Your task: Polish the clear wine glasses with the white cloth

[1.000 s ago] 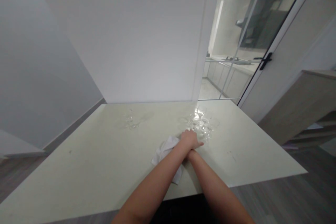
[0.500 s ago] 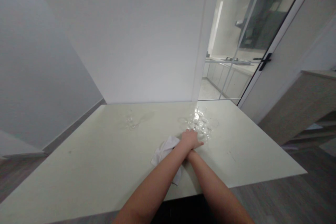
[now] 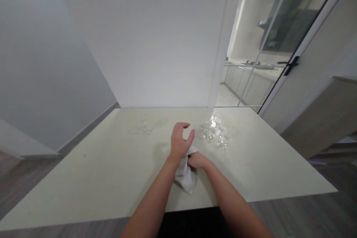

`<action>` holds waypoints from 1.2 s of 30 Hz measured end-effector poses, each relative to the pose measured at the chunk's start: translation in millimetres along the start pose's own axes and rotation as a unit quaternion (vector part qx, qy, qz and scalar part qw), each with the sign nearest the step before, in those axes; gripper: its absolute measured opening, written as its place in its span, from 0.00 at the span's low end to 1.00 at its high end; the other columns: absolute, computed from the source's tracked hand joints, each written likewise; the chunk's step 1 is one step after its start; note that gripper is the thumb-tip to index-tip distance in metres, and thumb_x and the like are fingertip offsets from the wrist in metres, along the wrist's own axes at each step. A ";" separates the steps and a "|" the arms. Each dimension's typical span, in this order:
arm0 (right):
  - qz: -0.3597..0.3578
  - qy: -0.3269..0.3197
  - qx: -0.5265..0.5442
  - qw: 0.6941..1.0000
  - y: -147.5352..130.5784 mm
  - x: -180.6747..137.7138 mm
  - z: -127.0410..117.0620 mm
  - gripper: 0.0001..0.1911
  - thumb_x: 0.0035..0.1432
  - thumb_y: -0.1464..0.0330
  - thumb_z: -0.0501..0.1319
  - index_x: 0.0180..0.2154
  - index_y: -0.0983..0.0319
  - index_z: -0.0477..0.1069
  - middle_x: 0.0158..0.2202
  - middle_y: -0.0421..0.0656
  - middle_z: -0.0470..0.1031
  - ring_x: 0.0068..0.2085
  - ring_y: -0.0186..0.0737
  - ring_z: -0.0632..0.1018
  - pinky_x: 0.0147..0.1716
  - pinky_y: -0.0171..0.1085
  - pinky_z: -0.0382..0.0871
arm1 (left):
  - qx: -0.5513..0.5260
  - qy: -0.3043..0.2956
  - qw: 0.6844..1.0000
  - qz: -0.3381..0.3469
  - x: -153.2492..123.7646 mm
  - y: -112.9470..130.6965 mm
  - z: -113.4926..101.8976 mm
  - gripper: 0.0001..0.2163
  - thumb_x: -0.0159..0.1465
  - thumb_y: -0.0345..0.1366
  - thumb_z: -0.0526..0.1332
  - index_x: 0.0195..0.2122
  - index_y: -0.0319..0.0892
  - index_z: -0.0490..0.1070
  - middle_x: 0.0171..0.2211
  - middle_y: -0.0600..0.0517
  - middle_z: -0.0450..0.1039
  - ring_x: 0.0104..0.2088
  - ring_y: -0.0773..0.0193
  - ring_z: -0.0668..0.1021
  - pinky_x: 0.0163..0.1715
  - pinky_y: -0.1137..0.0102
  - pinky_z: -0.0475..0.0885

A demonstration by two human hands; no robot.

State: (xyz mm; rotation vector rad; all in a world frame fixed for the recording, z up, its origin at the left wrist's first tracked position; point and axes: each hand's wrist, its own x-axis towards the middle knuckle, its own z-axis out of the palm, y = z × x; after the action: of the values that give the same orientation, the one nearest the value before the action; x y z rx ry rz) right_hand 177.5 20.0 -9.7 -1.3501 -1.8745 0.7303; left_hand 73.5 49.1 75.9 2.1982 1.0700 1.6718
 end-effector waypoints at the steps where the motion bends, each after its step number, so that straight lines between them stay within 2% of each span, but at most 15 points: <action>1: -0.010 -0.025 -0.003 1.000 2.1 0.4 2.4 0.14 0.54 0.69 0.62 0.44 0.59 0.74 0.49 0.44 0.75 0.50 0.43 0.75 0.52 0.44 0.69 | 0.002 0.098 0.995 -0.028 1.3 -17.6 -12.7 0.12 0.62 0.38 0.59 0.45 0.41 0.64 0.40 0.48 0.67 0.42 0.61 0.72 0.40 0.67 0.68; 3: -0.022 -0.040 -0.027 0.999 6.3 1.1 5.3 0.17 0.51 0.71 0.60 0.44 0.58 0.75 0.51 0.44 0.75 0.53 0.45 0.74 0.56 0.43 0.65 | 0.023 0.250 0.964 -0.094 1.8 -58.2 -34.5 0.17 0.60 0.37 0.61 0.49 0.41 0.61 0.45 0.46 0.64 0.45 0.61 0.70 0.41 0.67 0.68; 4: -0.024 -0.027 -0.048 0.998 8.1 1.5 5.7 0.18 0.51 0.72 0.59 0.45 0.59 0.75 0.52 0.46 0.75 0.55 0.46 0.73 0.58 0.44 0.63 | 0.031 0.292 0.948 -0.126 0.8 -79.5 -42.9 0.21 0.59 0.37 0.62 0.52 0.42 0.58 0.48 0.45 0.62 0.47 0.60 0.70 0.42 0.66 0.67; 5: -0.026 -0.004 -0.071 0.997 9.8 2.0 5.4 0.18 0.51 0.72 0.59 0.46 0.60 0.75 0.52 0.47 0.75 0.55 0.46 0.72 0.59 0.44 0.61 | 0.038 0.308 0.938 -0.153 -0.8 -100.2 -49.5 0.26 0.57 0.37 0.64 0.54 0.42 0.56 0.51 0.44 0.60 0.49 0.59 0.68 0.44 0.65 0.67; 9: -0.034 0.063 -0.134 0.988 13.4 3.1 0.1 0.17 0.50 0.72 0.60 0.43 0.60 0.77 0.50 0.47 0.76 0.55 0.47 0.73 0.60 0.44 0.60 | 0.020 0.267 0.931 -0.248 -11.6 -163.4 -58.1 0.38 0.50 0.38 0.69 0.58 0.42 0.50 0.57 0.40 0.53 0.57 0.53 0.63 0.52 0.59 0.64; 13: -0.011 0.065 -0.146 0.987 13.9 -0.1 -3.8 0.17 0.52 0.69 0.60 0.45 0.61 0.76 0.51 0.48 0.76 0.55 0.48 0.72 0.58 0.46 0.61 | -0.045 0.225 0.928 -0.292 -18.4 -186.9 -52.3 0.39 0.51 0.38 0.69 0.58 0.43 0.46 0.57 0.38 0.55 0.58 0.53 0.64 0.55 0.58 0.62; 15: 0.005 0.060 -0.134 0.989 14.9 -2.7 -3.5 0.18 0.53 0.70 0.58 0.46 0.62 0.75 0.52 0.50 0.75 0.56 0.49 0.72 0.58 0.47 0.62 | -0.061 0.209 0.933 -0.286 -18.7 -188.7 -50.1 0.35 0.53 0.38 0.67 0.57 0.44 0.48 0.54 0.40 0.60 0.54 0.56 0.68 0.52 0.59 0.64; 18: 0.004 0.062 -0.094 0.994 18.5 -5.4 -1.6 0.17 0.54 0.71 0.55 0.45 0.63 0.75 0.52 0.51 0.74 0.55 0.49 0.72 0.57 0.46 0.64 | -0.042 0.211 0.938 -0.271 -17.4 -184.6 -49.6 0.26 0.56 0.36 0.64 0.53 0.43 0.53 0.43 0.47 0.67 0.45 0.61 0.73 0.49 0.62 0.67; 21: -0.006 0.058 -0.077 0.995 22.4 -5.7 -0.8 0.12 0.51 0.70 0.57 0.37 0.62 0.77 0.47 0.48 0.78 0.52 0.49 0.75 0.53 0.42 0.68 | -0.040 0.209 0.940 -0.266 -16.3 -171.9 -49.9 0.21 0.59 0.37 0.61 0.52 0.42 0.56 0.36 0.52 0.66 0.34 0.66 0.74 0.39 0.68 0.70; 23: 0.002 0.068 -0.081 0.994 23.6 -5.0 -1.7 0.10 0.49 0.69 0.59 0.34 0.61 0.77 0.43 0.48 0.79 0.50 0.50 0.77 0.51 0.42 0.69 | -0.039 0.179 0.953 -0.243 -17.0 -157.6 -49.3 0.22 0.60 0.39 0.60 0.53 0.43 0.56 0.35 0.53 0.66 0.29 0.68 0.73 0.32 0.72 0.69; 25: 0.009 0.080 -0.089 0.993 23.4 -4.3 -3.3 0.10 0.49 0.68 0.60 0.34 0.61 0.77 0.43 0.49 0.80 0.49 0.51 0.77 0.52 0.42 0.68 | -0.013 0.114 0.975 -0.191 -19.3 -139.4 -48.0 0.23 0.60 0.41 0.60 0.54 0.43 0.57 0.34 0.54 0.66 0.27 0.70 0.72 0.29 0.74 0.69; 28: 0.015 0.087 -0.086 0.992 21.7 -3.1 -5.8 0.13 0.48 0.66 0.60 0.36 0.61 0.77 0.45 0.50 0.79 0.49 0.52 0.77 0.52 0.44 0.68 | 0.063 -0.043 0.995 -0.060 -25.4 -109.9 -44.5 0.22 0.60 0.40 0.60 0.55 0.45 0.59 0.33 0.54 0.68 0.26 0.69 0.72 0.31 0.72 0.69; 30: 0.014 0.099 -0.065 0.993 19.9 -2.0 -6.6 0.15 0.47 0.66 0.60 0.38 0.62 0.77 0.47 0.51 0.78 0.51 0.52 0.76 0.54 0.45 0.66 | 0.113 -0.154 0.981 0.037 -29.3 -92.8 -41.2 0.20 0.61 0.39 0.59 0.55 0.46 0.62 0.35 0.52 0.70 0.31 0.66 0.73 0.35 0.70 0.69; 32: 0.021 0.129 -0.031 0.991 17.6 -0.8 -7.0 0.15 0.49 0.68 0.59 0.40 0.62 0.76 0.47 0.50 0.78 0.53 0.51 0.74 0.58 0.46 0.62 | 0.143 -0.235 0.956 0.104 -31.6 -80.2 -37.7 0.20 0.62 0.38 0.58 0.56 0.47 0.63 0.38 0.49 0.71 0.35 0.62 0.74 0.38 0.68 0.68; 36: 0.040 0.161 0.026 0.986 13.3 1.7 -8.6 0.18 0.49 0.69 0.56 0.43 0.59 0.74 0.44 0.44 0.79 0.55 0.47 0.72 0.61 0.48 0.58 | 0.154 -0.324 0.921 0.155 -29.4 -69.0 -34.0 0.26 0.60 0.33 0.59 0.61 0.47 0.59 0.40 0.46 0.71 0.37 0.59 0.74 0.38 0.66 0.67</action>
State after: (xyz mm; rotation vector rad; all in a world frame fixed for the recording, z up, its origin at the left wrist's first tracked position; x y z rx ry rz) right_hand 191.5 25.9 -14.6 -1.4221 -1.5459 0.5577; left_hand 10.1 71.2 28.3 2.9308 0.8629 0.7445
